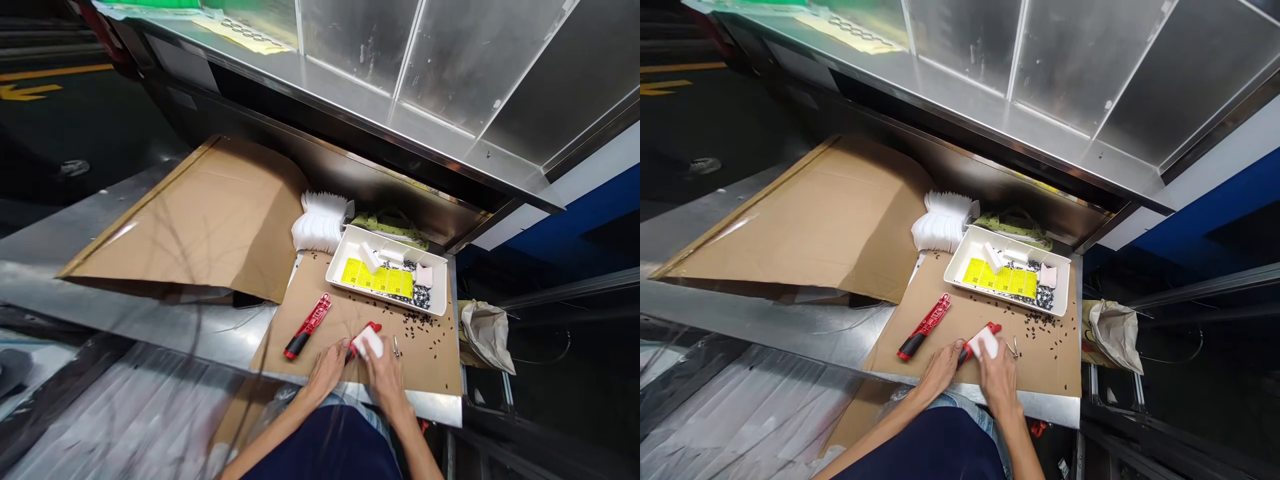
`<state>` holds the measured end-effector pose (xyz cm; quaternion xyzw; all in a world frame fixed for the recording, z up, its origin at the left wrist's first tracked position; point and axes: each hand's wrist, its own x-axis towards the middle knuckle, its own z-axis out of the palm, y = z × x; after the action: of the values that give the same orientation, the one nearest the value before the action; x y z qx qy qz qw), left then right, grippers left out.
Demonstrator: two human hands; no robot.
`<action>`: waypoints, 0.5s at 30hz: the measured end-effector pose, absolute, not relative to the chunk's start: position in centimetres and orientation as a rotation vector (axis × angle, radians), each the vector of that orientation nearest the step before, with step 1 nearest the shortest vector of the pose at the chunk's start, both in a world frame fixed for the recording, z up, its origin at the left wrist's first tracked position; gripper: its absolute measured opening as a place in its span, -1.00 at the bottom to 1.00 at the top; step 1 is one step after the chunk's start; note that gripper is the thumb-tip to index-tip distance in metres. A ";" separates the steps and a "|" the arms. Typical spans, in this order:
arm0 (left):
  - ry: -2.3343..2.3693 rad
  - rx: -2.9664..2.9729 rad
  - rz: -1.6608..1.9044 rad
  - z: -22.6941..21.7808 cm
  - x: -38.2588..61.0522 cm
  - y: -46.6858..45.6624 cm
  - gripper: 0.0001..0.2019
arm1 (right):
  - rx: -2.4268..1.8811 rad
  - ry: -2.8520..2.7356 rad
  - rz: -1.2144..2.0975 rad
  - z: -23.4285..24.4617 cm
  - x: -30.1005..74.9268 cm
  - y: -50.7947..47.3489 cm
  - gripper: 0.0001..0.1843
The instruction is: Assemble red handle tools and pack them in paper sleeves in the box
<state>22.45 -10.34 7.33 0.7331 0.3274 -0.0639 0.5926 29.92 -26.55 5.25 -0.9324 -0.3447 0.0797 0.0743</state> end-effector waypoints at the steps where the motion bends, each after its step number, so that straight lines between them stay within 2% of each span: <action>1: 0.745 1.759 -0.161 7.0 22.6 -10.3 -0.60 | -2.779 -1.062 0.235 5.2 29.9 -26.6 -0.49; 9: 0.652 1.967 -0.228 5.7 22.5 -10.3 -0.54 | -2.787 -0.981 0.207 4.7 29.6 -26.3 -0.47; 15: 0.674 1.959 -0.267 5.3 22.3 -10.5 -0.41 | -2.821 -0.790 0.229 4.7 29.1 -25.5 -0.45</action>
<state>22.26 -10.49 5.34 0.8110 0.2790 -0.1103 0.5023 29.15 -25.53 4.66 -0.9551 -0.2674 0.0776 0.1015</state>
